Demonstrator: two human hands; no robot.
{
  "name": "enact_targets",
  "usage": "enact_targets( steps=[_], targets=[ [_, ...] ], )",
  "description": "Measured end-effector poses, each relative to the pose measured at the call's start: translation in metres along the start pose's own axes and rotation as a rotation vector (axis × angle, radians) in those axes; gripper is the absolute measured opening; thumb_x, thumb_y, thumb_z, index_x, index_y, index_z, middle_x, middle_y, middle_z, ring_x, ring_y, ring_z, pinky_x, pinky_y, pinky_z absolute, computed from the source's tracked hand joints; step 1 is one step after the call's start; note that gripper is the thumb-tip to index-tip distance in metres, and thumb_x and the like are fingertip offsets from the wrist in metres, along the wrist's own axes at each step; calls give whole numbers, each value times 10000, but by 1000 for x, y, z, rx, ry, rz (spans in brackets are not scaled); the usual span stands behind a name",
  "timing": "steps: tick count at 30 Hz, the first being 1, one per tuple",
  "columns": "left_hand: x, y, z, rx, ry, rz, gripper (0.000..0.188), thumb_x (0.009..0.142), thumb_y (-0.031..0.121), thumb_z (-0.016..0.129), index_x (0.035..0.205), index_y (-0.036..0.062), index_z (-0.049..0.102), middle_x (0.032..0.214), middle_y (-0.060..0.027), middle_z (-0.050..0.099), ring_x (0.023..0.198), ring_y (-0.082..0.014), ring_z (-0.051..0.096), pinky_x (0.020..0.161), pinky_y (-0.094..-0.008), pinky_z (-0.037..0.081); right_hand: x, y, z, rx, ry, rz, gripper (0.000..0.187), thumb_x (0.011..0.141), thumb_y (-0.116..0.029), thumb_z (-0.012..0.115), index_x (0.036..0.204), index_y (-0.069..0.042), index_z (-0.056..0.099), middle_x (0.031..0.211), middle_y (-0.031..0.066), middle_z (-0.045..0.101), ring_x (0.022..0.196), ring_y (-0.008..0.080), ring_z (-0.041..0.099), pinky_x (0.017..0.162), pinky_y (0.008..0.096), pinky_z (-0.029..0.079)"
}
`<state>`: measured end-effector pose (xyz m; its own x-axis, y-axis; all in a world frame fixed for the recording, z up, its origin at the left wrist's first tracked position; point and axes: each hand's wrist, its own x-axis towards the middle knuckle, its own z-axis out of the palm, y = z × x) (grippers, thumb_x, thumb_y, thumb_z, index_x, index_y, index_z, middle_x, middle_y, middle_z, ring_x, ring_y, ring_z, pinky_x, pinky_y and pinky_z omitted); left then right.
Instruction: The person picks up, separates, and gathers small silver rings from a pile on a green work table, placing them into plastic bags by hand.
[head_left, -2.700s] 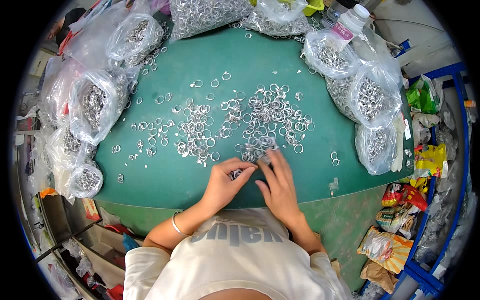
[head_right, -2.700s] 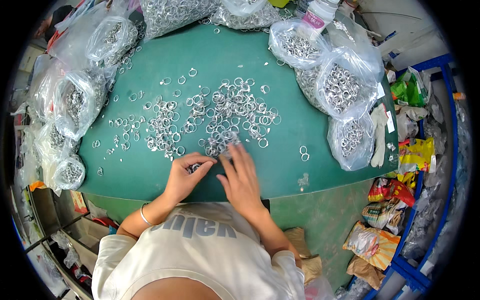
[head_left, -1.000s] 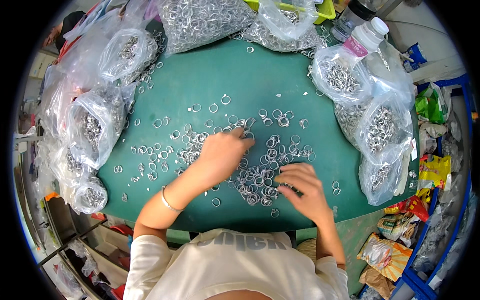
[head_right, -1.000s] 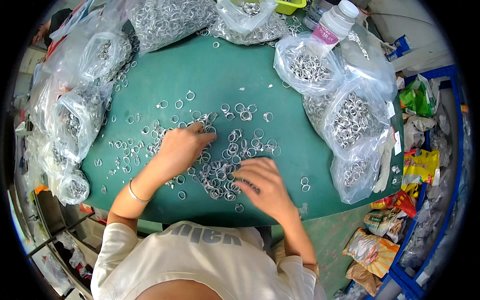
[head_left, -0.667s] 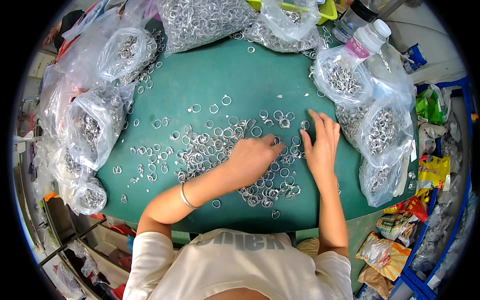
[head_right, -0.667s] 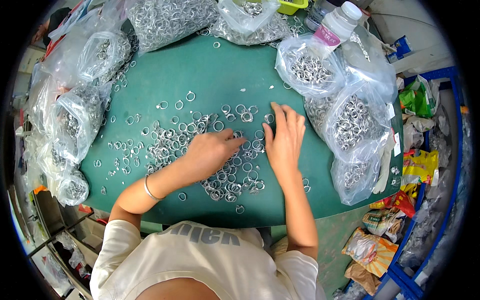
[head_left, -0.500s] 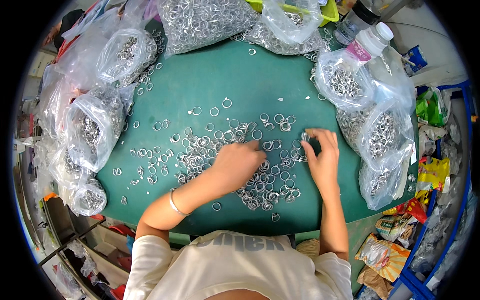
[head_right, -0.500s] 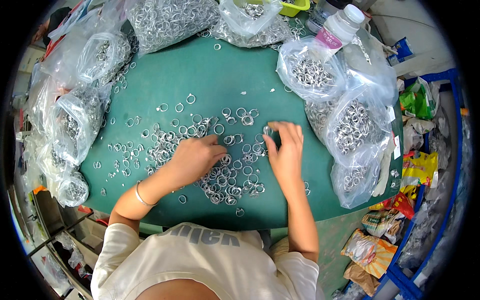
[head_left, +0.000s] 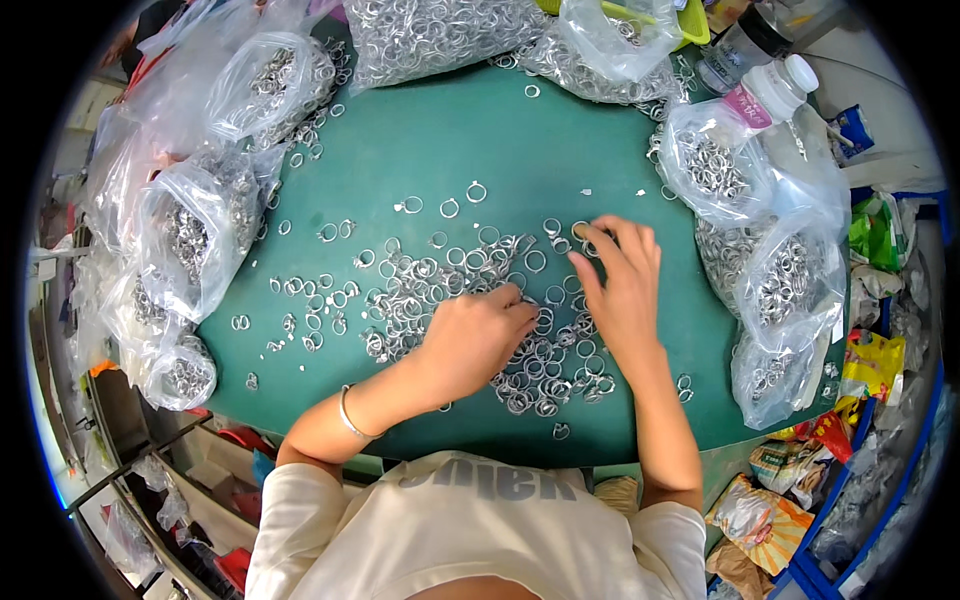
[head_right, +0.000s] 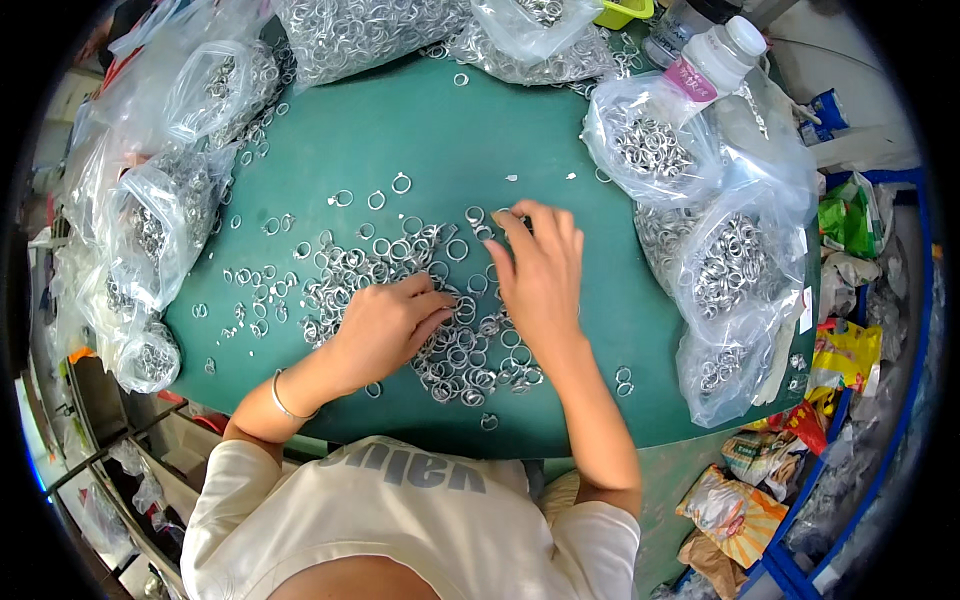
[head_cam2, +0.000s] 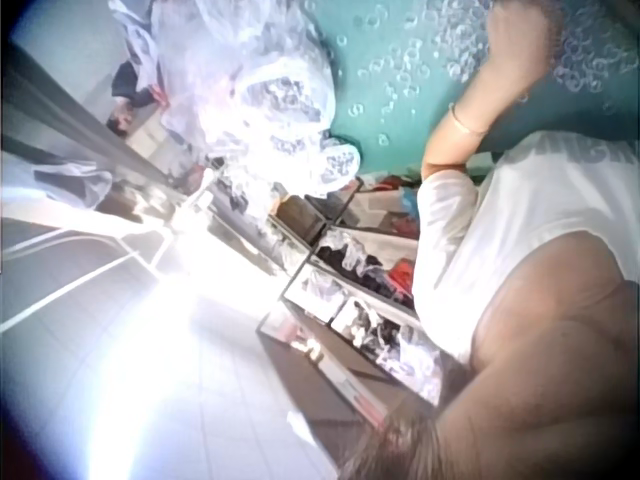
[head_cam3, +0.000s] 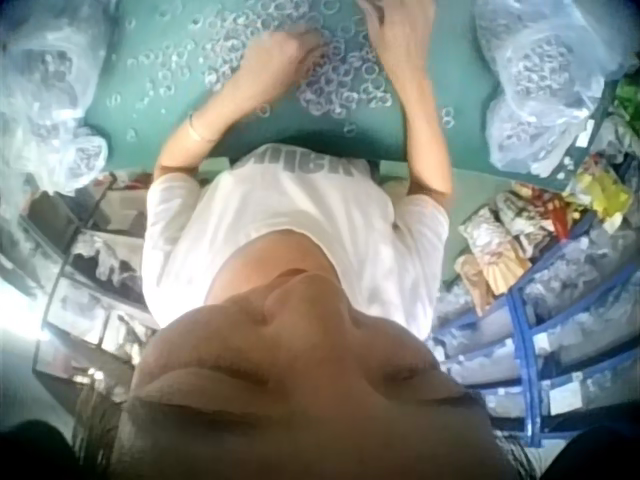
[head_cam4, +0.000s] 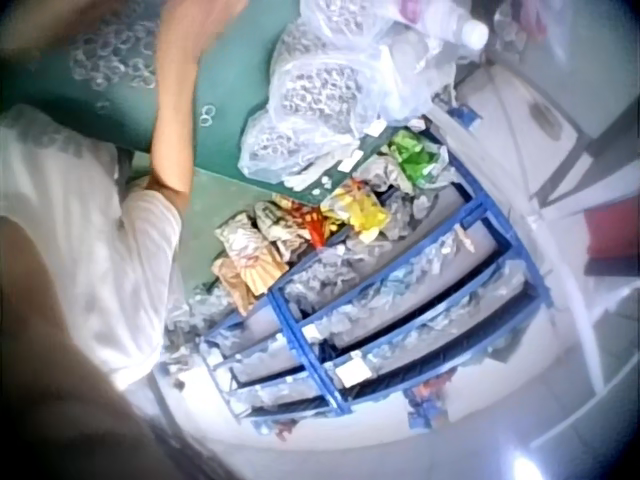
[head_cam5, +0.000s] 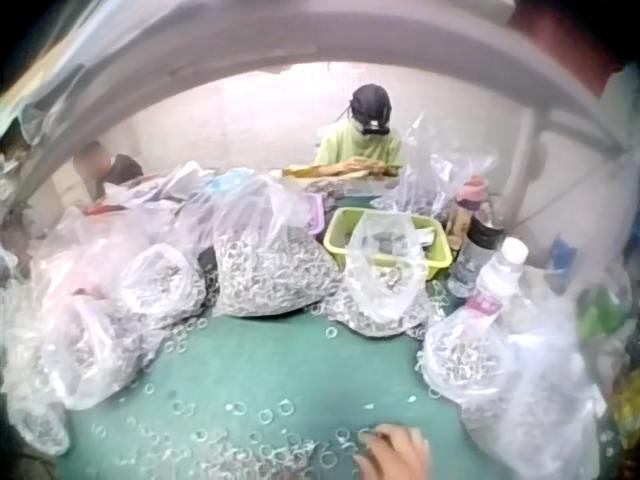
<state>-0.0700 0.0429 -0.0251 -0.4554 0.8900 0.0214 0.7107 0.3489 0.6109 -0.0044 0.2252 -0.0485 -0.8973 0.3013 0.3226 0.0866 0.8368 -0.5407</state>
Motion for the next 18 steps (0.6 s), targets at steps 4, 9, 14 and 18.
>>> enact_targets(
  steps=[4, 9, 14, 18],
  targets=[
    [-1, -4, 4, -709, -61, -178, 146, 870, 68, 607, 1002, 70, 668, 769, -77, 639, 528, -179, 569, 430, -289, 410, 9, 0, 15, -97, 3, -70, 133, 740, -62, 686, 864, -56, 637, 985, 57, 566, 951, 261, 487, 790, 384, 361],
    [-22, 2, -3, -1695, -346, -903, 269, 951, 288, 542, 1040, 56, 643, 765, -34, 644, 563, -108, 587, 400, -194, 364, -28, -40, -20, 346, -177, -17, 155, 743, -58, 687, 892, -56, 644, 995, 53, 575, 941, 266, 505, 828, 385, 384],
    [-54, -1, 19, -1911, -411, -734, 295, 946, 324, 545, 1010, 54, 644, 811, -37, 658, 701, -123, 644, 459, -208, 452, -45, -51, -28, 771, -248, 281, 213, 758, -51, 681, 969, -29, 658, 1077, 66, 603, 1033, 274, 532, 887, 398, 417],
    [-80, 2, 17, -2000, -502, -661, 239, 917, 261, 598, 968, 33, 654, 861, -60, 653, 756, -168, 658, 504, -220, 482, -19, -58, 2, 469, -161, 72, 399, 772, -122, 691, 1155, -51, 606, 1204, 123, 571, 1179, 336, 480, 977, 428, 379]
  ],
)
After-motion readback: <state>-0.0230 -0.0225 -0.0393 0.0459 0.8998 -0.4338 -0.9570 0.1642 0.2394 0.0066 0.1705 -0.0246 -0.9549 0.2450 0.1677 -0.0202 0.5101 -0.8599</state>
